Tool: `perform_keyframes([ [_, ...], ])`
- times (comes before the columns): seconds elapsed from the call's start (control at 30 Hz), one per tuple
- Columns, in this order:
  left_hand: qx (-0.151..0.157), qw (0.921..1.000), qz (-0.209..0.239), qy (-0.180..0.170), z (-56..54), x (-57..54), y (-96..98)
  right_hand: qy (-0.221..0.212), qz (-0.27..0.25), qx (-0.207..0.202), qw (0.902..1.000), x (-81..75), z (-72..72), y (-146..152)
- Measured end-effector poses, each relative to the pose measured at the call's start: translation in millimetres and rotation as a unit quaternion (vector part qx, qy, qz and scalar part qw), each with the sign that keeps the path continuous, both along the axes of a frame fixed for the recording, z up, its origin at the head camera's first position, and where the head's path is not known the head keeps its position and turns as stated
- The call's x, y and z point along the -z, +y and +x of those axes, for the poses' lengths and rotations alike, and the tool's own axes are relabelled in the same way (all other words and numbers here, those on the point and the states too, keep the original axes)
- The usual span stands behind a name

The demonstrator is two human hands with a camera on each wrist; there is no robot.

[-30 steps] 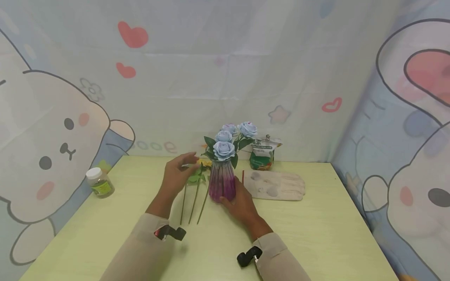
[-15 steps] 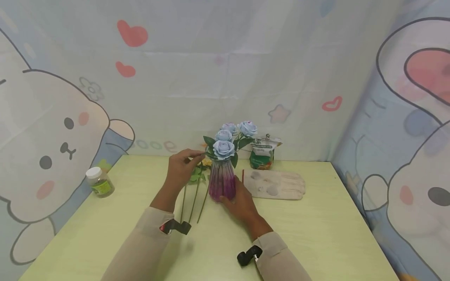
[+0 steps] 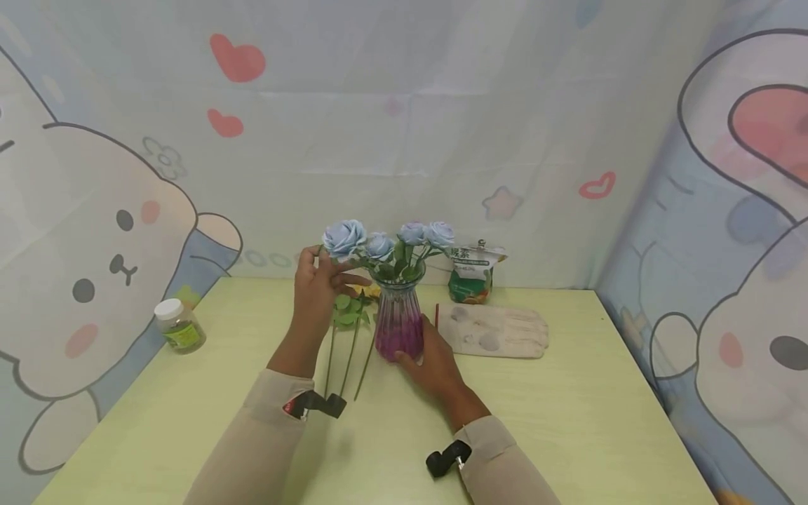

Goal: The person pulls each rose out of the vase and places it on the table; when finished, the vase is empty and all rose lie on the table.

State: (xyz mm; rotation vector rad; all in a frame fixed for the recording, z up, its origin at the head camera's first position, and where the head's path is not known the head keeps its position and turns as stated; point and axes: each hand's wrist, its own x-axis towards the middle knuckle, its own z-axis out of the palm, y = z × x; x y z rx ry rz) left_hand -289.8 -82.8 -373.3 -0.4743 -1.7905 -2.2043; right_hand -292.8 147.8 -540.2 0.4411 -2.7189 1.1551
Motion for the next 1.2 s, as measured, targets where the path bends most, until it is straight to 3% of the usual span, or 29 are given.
perform_keyframes([
  [0.13,0.057,0.9905,0.105,-0.067,4.1,-2.2,-1.5,0.007,-0.004,-0.007,0.9999,0.3,-0.1,0],
  [0.27,0.114,0.9686,0.184,-0.123,7.0,-3.2,-1.4,0.007,-0.002,-0.008,0.9999,-0.2,-0.3,1],
  [0.37,0.148,0.9524,0.231,-0.133,6.8,-1.9,-0.7,0.009,-0.005,-0.008,0.9999,-0.6,-0.1,1],
  [0.47,0.163,0.9496,0.244,-0.112,6.0,2.8,-1.1,0.013,-0.008,-0.009,0.9998,0.2,0.2,1],
  [0.57,0.162,0.9602,0.214,-0.076,4.7,8.9,-2.1,0.015,-0.002,-0.006,0.9999,1.2,0.2,1],
  [0.73,0.13,0.982,0.136,-0.017,4.4,14.9,-0.9,0.024,-0.001,-0.003,0.9997,1.2,0.6,0],
  [0.87,0.08,0.9907,0.11,0.006,6.7,14.9,1.9,0.019,-0.002,0.0,0.9998,0.7,0.9,-1],
  [1.07,0.008,0.9885,0.144,0.045,5.4,11.9,9.6,0.016,-0.007,0.0,0.9998,1.0,-0.1,0],
  [1.2,-0.044,0.9816,0.181,0.04,2.4,13.0,16.5,0.014,0.002,0.002,0.9999,2.1,-0.4,0],
])
